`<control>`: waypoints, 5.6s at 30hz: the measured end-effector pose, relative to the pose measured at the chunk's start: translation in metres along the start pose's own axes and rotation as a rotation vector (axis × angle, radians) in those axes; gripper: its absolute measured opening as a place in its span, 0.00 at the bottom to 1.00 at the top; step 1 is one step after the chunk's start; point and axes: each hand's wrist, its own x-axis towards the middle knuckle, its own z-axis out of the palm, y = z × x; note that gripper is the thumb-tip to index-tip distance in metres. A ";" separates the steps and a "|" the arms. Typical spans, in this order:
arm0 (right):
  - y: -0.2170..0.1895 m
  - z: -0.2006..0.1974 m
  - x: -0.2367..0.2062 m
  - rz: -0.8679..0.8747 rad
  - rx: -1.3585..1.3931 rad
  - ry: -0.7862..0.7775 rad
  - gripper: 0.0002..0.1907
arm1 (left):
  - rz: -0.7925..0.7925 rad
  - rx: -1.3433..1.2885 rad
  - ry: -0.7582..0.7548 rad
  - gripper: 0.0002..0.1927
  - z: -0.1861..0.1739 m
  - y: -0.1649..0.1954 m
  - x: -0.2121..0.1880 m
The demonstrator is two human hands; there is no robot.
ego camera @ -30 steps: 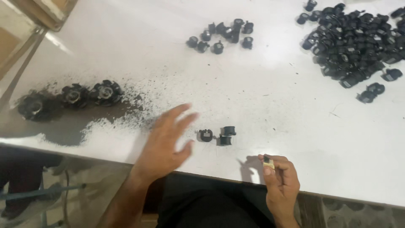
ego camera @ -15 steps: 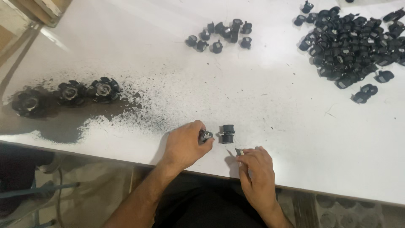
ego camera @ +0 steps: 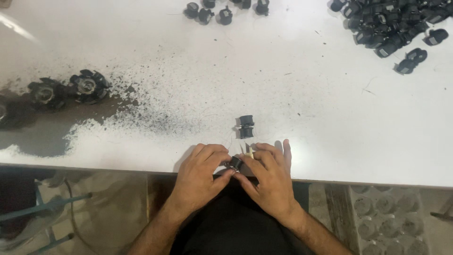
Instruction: The person sits at a white workbench and assembles small black plastic parts, fitting components together by hand and using a small blade to trim or press each assembly. Finished assemblies are set aside on the table while more loose parts are picked up and worked on one at a time.
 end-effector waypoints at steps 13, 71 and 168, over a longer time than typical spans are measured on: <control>0.006 0.015 -0.015 0.051 -0.045 0.130 0.20 | 0.016 0.018 0.116 0.13 0.022 0.009 -0.005; 0.028 0.044 -0.046 -0.236 0.266 0.202 0.21 | 0.102 0.090 0.226 0.04 0.045 -0.014 -0.021; 0.058 -0.007 -0.038 0.133 0.069 0.390 0.13 | 0.156 0.131 0.187 0.15 0.009 -0.007 0.023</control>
